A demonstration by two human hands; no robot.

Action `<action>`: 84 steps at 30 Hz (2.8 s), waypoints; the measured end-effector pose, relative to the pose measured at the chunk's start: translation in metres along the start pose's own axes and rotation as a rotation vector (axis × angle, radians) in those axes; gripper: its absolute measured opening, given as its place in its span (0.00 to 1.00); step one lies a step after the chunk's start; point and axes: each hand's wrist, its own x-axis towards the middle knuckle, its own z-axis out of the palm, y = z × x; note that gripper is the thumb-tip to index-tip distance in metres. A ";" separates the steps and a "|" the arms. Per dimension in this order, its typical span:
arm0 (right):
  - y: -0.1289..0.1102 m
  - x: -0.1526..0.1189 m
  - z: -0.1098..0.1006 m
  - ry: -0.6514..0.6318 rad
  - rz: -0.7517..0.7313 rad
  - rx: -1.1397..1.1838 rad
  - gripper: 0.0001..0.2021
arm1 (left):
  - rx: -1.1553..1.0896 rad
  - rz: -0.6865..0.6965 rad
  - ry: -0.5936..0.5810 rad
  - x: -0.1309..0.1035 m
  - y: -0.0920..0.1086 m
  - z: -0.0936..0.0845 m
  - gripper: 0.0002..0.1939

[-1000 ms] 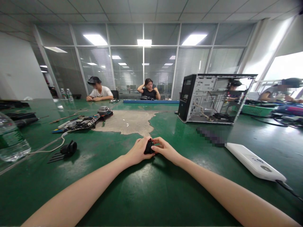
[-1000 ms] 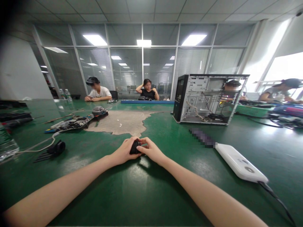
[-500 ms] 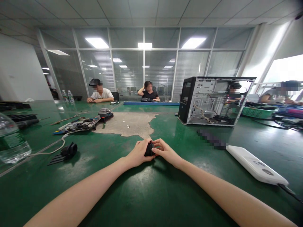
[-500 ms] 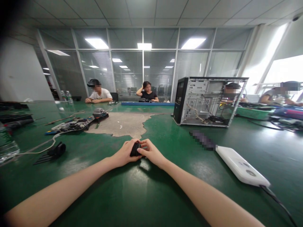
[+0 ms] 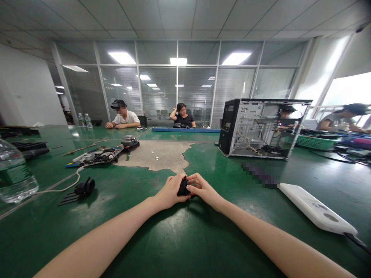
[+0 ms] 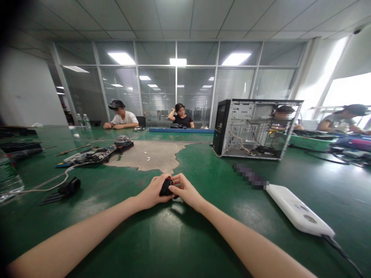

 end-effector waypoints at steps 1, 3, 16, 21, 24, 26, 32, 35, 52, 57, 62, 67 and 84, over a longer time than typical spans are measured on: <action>0.001 0.000 0.000 -0.005 0.000 -0.009 0.15 | -0.002 0.001 -0.002 0.000 0.000 0.000 0.28; 0.002 0.000 -0.002 -0.031 -0.011 -0.008 0.14 | -0.002 0.001 -0.004 0.000 0.000 0.000 0.28; 0.001 0.002 0.000 -0.002 0.003 -0.004 0.15 | -0.022 -0.009 0.005 0.000 -0.001 0.001 0.28; -0.001 0.001 -0.002 -0.054 -0.015 0.017 0.17 | -0.026 -0.015 0.000 0.000 0.000 -0.001 0.29; -0.003 0.000 -0.002 -0.082 -0.031 0.048 0.17 | -0.020 -0.013 0.002 0.000 0.000 -0.001 0.29; -0.004 0.000 -0.001 -0.064 -0.021 0.050 0.15 | -0.015 -0.011 0.004 0.000 0.000 -0.001 0.28; -0.002 0.002 0.001 -0.004 0.008 0.001 0.14 | 0.001 -0.019 -0.005 0.000 -0.001 0.000 0.27; -0.002 0.002 0.000 -0.024 0.014 -0.019 0.14 | 0.007 -0.016 -0.010 0.000 -0.002 0.000 0.28; 0.000 0.001 -0.002 -0.102 -0.024 -0.002 0.15 | -0.031 -0.053 -0.028 -0.003 -0.001 -0.002 0.28; -0.003 0.000 0.000 -0.104 -0.037 0.019 0.13 | -0.041 -0.058 -0.022 -0.003 -0.001 -0.002 0.28; 0.002 0.002 0.001 -0.060 -0.013 -0.035 0.14 | -0.043 -0.078 -0.006 -0.003 0.001 -0.002 0.28; 0.000 0.001 0.001 -0.071 -0.014 -0.069 0.15 | -0.033 -0.076 -0.017 -0.004 0.002 -0.002 0.30; 0.004 0.001 -0.001 -0.066 -0.027 -0.060 0.14 | -0.079 -0.118 -0.068 -0.006 0.005 -0.006 0.29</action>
